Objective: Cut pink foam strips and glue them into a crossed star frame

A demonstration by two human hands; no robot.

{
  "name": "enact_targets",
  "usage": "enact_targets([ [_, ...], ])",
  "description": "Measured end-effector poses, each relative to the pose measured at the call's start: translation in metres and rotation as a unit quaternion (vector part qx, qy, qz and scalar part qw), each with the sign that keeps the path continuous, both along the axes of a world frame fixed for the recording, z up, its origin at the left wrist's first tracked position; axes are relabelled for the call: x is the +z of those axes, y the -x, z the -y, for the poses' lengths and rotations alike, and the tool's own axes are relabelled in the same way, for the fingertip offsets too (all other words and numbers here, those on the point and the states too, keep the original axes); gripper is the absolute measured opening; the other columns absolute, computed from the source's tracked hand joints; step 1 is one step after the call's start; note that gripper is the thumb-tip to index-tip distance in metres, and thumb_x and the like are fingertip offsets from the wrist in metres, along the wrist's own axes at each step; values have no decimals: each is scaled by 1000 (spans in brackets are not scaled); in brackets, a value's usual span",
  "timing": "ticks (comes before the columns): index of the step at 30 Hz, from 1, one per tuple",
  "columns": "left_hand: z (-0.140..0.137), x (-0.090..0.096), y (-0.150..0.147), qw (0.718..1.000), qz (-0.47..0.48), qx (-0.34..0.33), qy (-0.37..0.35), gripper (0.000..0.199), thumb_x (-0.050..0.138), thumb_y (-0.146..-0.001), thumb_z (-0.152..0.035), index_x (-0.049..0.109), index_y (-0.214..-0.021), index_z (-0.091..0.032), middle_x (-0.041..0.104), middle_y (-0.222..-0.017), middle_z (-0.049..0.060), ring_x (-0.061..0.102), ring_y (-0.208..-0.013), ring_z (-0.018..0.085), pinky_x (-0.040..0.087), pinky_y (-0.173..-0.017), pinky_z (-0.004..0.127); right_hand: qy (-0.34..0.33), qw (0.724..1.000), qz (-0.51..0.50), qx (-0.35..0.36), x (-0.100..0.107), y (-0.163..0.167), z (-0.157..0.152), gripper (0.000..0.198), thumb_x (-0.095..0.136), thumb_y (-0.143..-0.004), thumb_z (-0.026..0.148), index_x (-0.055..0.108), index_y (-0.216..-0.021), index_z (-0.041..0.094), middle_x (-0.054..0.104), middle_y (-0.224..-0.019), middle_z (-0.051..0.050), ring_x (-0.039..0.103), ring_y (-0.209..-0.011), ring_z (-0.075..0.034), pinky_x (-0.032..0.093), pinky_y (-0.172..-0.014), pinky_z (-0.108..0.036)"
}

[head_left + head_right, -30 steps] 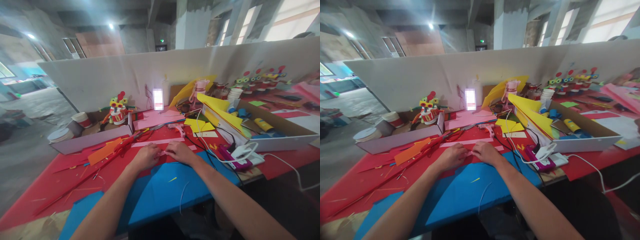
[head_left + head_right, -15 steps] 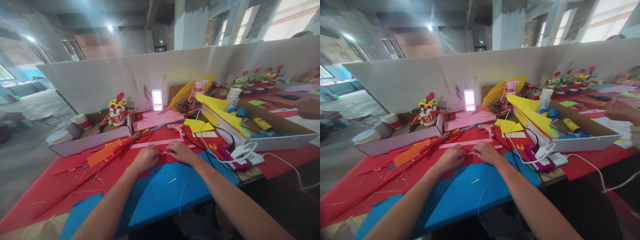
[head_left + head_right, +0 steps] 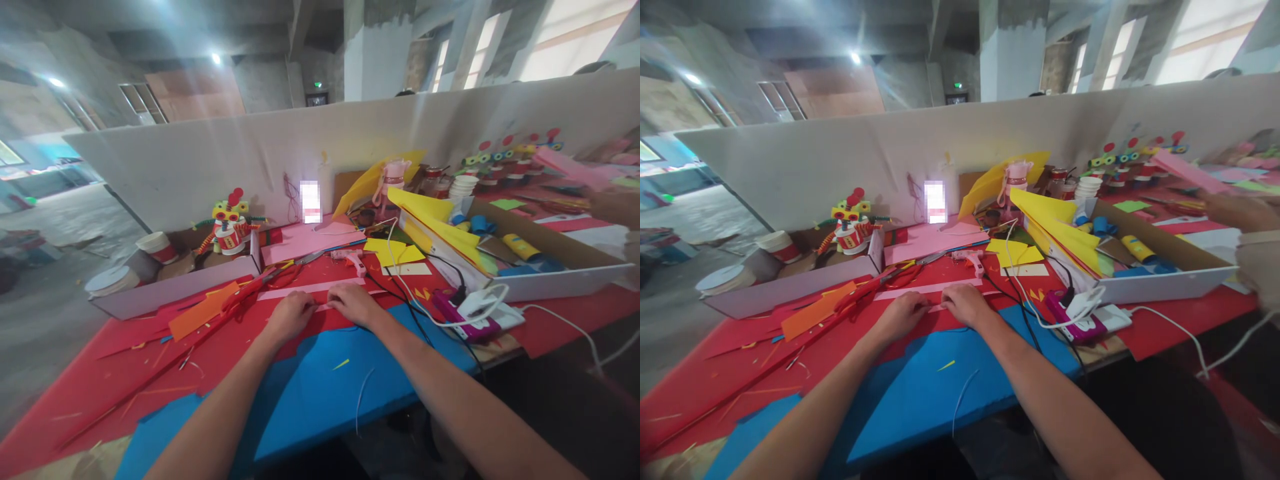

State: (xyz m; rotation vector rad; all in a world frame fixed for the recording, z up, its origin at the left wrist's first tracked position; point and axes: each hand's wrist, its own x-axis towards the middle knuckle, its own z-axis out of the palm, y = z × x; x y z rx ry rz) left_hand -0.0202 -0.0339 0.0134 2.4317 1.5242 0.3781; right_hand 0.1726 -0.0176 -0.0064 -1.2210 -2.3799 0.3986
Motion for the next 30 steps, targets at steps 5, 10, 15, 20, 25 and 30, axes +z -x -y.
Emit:
enact_targets([
  [5, 3, 2, -6, 995, -87, 45, -11, 16, 51, -88, -23, 67, -84, -18, 69, -87, 8, 61, -86, 22, 42, -74, 31, -17, 999, 48, -18, 8, 4, 4, 4, 67, -85, 21, 68, -84, 17, 71, -87, -6, 64, -85, -19, 39, -76, -29],
  [10, 9, 5, -10, 985, -160, 38, -58, 14, 50, -90, -22, 63, -95, -18, 66, -99, 11, 58, -99, 25, 41, -82, 36, -36, 997, 71, -19, 8, 6, 5, 2, 65, -86, 19, 66, -87, 17, 70, -90, -7, 63, -90, -20, 39, -78, -30],
  [15, 12, 7, -10, 980, -187, 40, -57, 19, 45, -93, -22, 63, -96, -16, 66, -101, 14, 58, -99, 27, 40, -84, 40, -25, 997, 69, -12, 6, 4, 5, 8, 66, -85, 20, 65, -92, 18, 69, -96, -7, 62, -96, -21, 40, -81, -31],
  [20, 10, 6, -7, 984, -169, 32, -37, 16, 48, -90, -20, 63, -93, -17, 67, -98, 12, 57, -99, 28, 40, -81, 39, -25, 998, 61, 0, 5, 3, 5, 11, 66, -86, 20, 63, -96, 19, 69, -98, -6, 62, -97, -21, 40, -81, -31],
  [25, 7, 4, -4, 991, -131, 20, -28, 15, 50, -87, -17, 64, -88, -19, 66, -97, 9, 58, -97, 24, 40, -79, 34, -27, 998, 61, -3, 4, 4, 6, 6, 64, -87, 20, 64, -92, 18, 68, -94, -6, 62, -93, -20, 39, -79, -30],
  [30, 7, 8, -5, 993, -115, 21, -30, 17, 50, -88, -18, 66, -84, -20, 68, -90, 7, 59, -94, 24, 38, -78, 33, -30, 998, 53, 4, 6, 4, 5, 2, 63, -86, 17, 65, -88, 17, 68, -90, -5, 61, -89, -19, 38, -76, -29],
])
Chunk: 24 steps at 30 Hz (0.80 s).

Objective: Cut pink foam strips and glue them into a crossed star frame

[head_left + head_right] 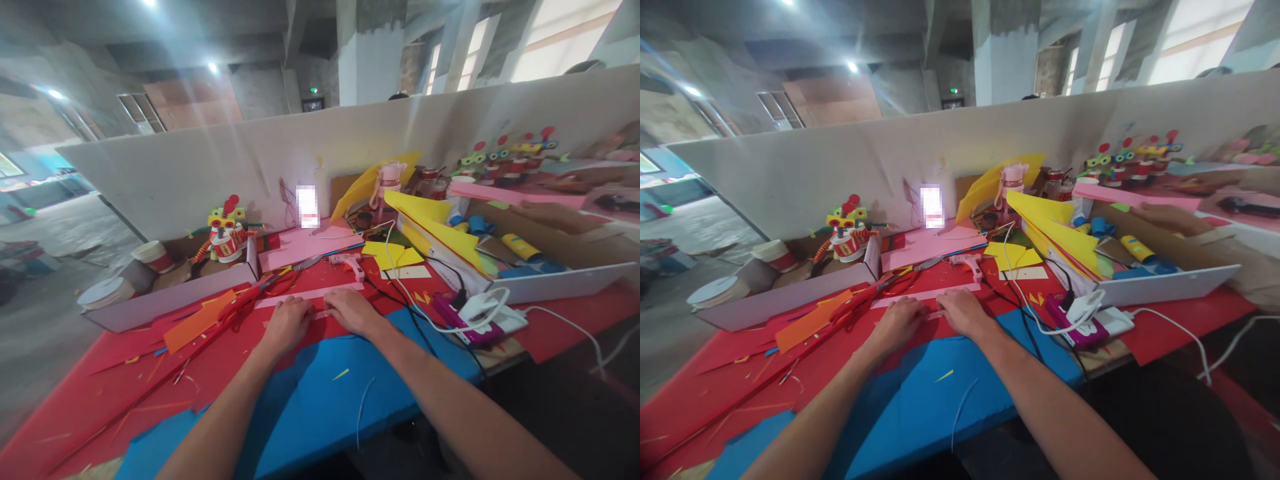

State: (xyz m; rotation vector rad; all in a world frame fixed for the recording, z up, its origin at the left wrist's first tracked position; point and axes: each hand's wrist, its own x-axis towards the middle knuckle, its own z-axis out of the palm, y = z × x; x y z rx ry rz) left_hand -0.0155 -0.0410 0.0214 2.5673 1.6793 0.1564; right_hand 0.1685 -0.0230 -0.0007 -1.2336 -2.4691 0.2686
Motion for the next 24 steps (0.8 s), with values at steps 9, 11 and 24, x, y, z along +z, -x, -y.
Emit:
enact_targets([
  [9, -4, 11, 24, 994, 56, 18, 95, 9, 60, -80, -19, 65, -73, -19, 68, -80, 3, 57, -82, 19, 36, -67, 26, 69, 995, -78, -2, 2, -24, -7, 8, 71, -80, 13, 66, -73, 16, 66, -74, -1, 56, -70, -14, 35, -67, -24],
  [11, -4, 11, 28, 991, 83, 8, 104, 7, 60, -79, -19, 65, -74, -19, 68, -80, 2, 56, -82, 18, 36, -68, 25, 77, 994, -83, 7, 2, -28, -6, 9, 71, -79, 12, 67, -72, 15, 66, -76, -2, 56, -73, -15, 36, -68, -25],
  [24, -1, 10, 27, 991, 79, -24, 101, 15, 60, -86, -24, 69, -74, -21, 68, -80, 2, 55, -86, 18, 38, -78, 29, 153, 978, -131, 47, -2, -38, -15, 7, 72, -81, 18, 72, -74, 18, 71, -77, -3, 62, -77, -16, 42, -72, -26],
])
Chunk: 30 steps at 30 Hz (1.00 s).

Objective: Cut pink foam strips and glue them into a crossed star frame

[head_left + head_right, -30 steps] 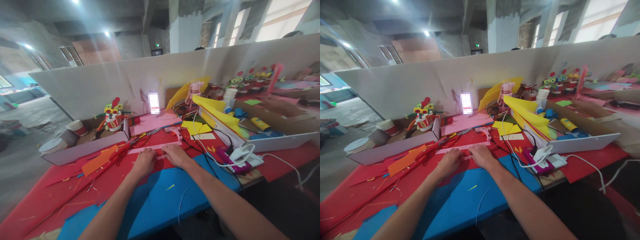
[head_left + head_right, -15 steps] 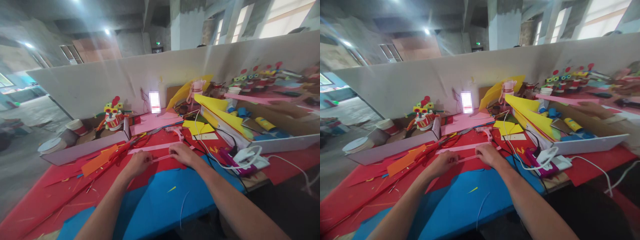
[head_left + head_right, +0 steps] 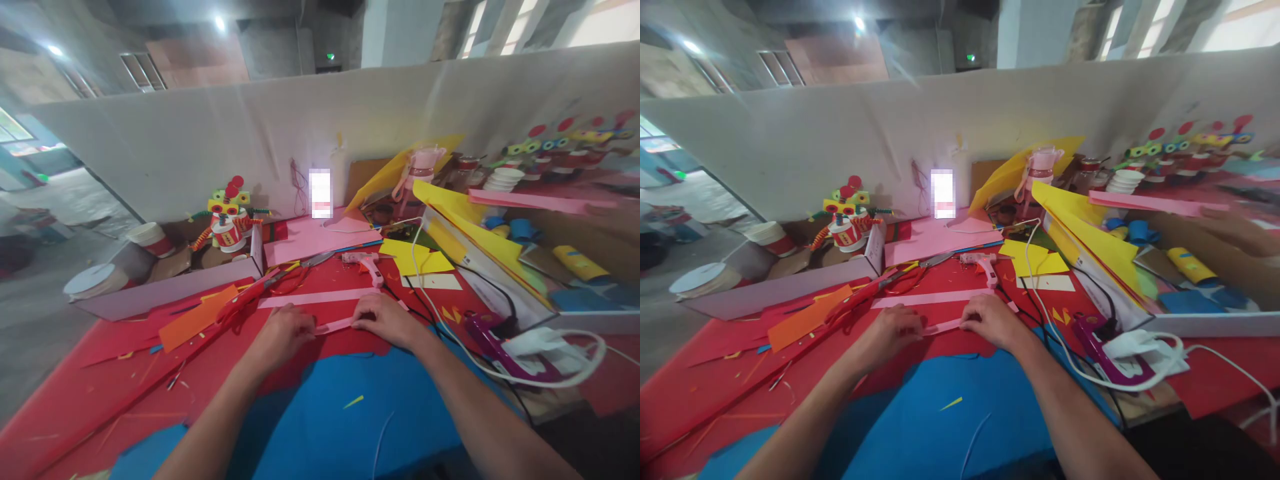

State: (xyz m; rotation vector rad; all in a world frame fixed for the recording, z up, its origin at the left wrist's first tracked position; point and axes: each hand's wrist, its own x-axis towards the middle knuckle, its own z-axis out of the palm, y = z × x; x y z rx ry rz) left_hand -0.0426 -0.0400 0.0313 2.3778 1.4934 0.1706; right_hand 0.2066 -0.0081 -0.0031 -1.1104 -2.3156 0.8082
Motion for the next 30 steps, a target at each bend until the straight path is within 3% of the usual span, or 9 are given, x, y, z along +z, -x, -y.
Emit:
enact_targets([
  [5, 6, 5, -10, 991, -101, -12, -91, 19, 57, -89, -23, 68, -74, -18, 65, -80, 8, 54, -87, 23, 38, -81, 36, -90, 994, 63, 21, 1, 5, 7, 10, 65, -87, 19, 70, -78, 17, 71, -81, -5, 61, -83, -18, 40, -79, -31],
  [7, 7, 4, -12, 990, -100, -29, -98, 23, 54, -90, -22, 67, -71, -16, 63, -78, 9, 54, -85, 23, 40, -81, 36, -110, 990, 83, 10, 1, 7, 11, 9, 64, -87, 17, 69, -80, 16, 70, -83, -6, 60, -83, -18, 39, -78, -31],
  [14, 4, -1, -6, 997, 68, -15, 9, 25, 49, -92, -30, 71, -84, -21, 68, -87, 5, 60, -84, 17, 43, -76, 25, -49, 998, 28, 6, 0, 8, 10, 8, 68, -85, 18, 71, -78, 19, 70, -80, -3, 62, -81, -16, 41, -75, -27],
  [18, 1, -5, -5, 997, 70, 36, 13, 20, 53, -88, -23, 69, -77, -20, 69, -84, 5, 61, -83, 18, 41, -72, 25, -14, 999, 14, -39, -1, 7, 7, 9, 69, -84, 20, 72, -75, 18, 69, -77, -3, 61, -74, -15, 41, -69, -25],
  [23, -3, -14, -6, 995, 46, 88, -1, 17, 51, -84, -15, 65, -75, -17, 69, -84, 5, 60, -82, 18, 38, -70, 26, -30, 994, 59, -84, 0, 10, 8, 11, 69, -84, 23, 70, -74, 18, 69, -78, -4, 60, -77, -17, 38, -71, -28],
  [30, -3, -12, -4, 997, 29, 64, 6, 13, 57, -84, -21, 64, -72, -19, 68, -81, 3, 57, -84, 19, 36, -71, 28, -2, 995, 56, -77, 3, 9, 8, 14, 70, -83, 25, 69, -70, 18, 68, -75, -2, 59, -71, -14, 36, -66, -26],
])
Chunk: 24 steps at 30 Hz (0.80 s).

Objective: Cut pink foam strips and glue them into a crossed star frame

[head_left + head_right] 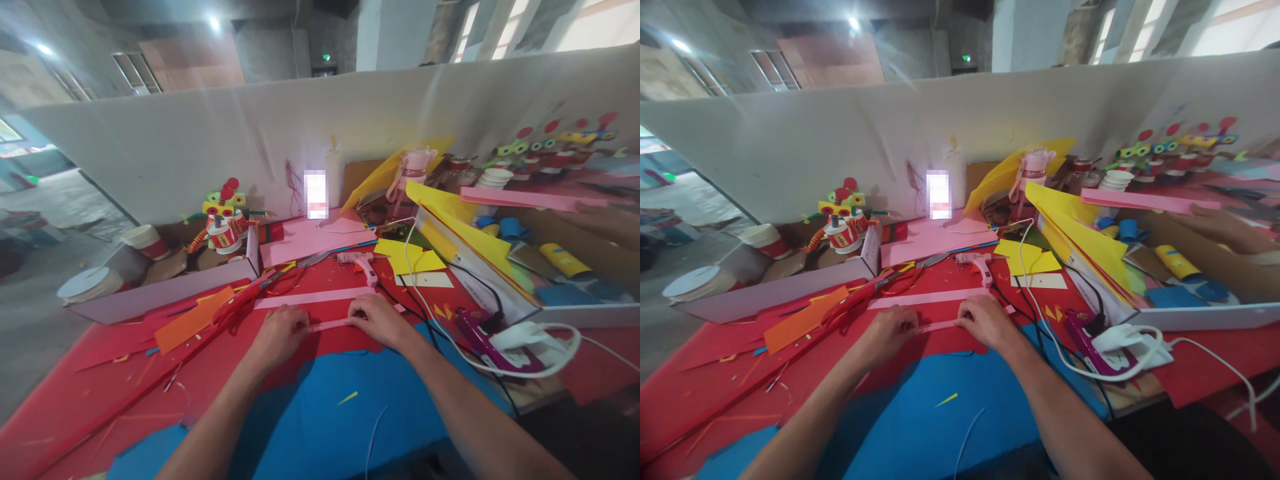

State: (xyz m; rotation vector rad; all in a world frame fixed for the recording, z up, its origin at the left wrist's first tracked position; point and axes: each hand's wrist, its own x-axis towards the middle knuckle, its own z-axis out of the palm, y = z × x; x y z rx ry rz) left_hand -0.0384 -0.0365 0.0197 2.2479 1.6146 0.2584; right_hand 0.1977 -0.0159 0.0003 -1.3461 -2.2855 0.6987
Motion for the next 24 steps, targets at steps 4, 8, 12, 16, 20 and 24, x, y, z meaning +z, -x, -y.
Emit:
enact_targets([
  [4, 1, 4, -4, 999, -32, 22, 7, 13, 55, -84, -21, 65, -76, -19, 69, -86, 4, 58, -88, 20, 36, -74, 30, 7, 999, 26, -29, 4, 2, 0, 17, 70, -83, 27, 69, -69, 18, 69, -75, -2, 60, -72, -14, 35, -67, -27],
  [8, 2, 7, -9, 997, -62, 37, 9, 14, 54, -85, -22, 65, -76, -19, 69, -88, 5, 58, -92, 22, 37, -77, 32, 8, 997, 70, -41, 8, 5, 1, 18, 70, -83, 28, 67, -68, 18, 70, -77, -2, 60, -74, -16, 34, -68, -28],
  [12, 3, 8, -12, 994, -102, 40, 7, 16, 52, -87, -24, 64, -78, -19, 69, -89, 5, 57, -94, 24, 36, -78, 34, 3, 995, 87, -45, 8, 6, 2, 18, 70, -82, 29, 66, -68, 19, 70, -79, -2, 61, -78, -17, 32, -70, -29],
  [16, 3, 8, -13, 993, -113, 42, 5, 18, 50, -88, -25, 63, -78, -19, 69, -89, 6, 57, -93, 24, 36, -78, 35, 1, 994, 102, -49, 7, 7, 2, 18, 69, -83, 29, 65, -68, 19, 71, -81, -2, 62, -81, -18, 32, -72, -30],
  [20, 2, 8, -14, 992, -123, 40, 0, 18, 49, -88, -25, 63, -78, -19, 69, -89, 6, 57, -93, 24, 36, -78, 35, -2, 992, 116, -51, 8, 9, 3, 18, 68, -84, 30, 64, -70, 19, 71, -82, -2, 62, -84, -19, 32, -73, -30],
  [24, 2, 9, -14, 991, -131, 35, 3, 17, 49, -88, -24, 62, -78, -19, 69, -89, 6, 57, -93, 24, 36, -78, 35, -22, 990, 130, -47, 8, 9, 4, 17, 68, -85, 31, 63, -73, 19, 72, -85, -4, 63, -85, -20, 32, -74, -32],
])
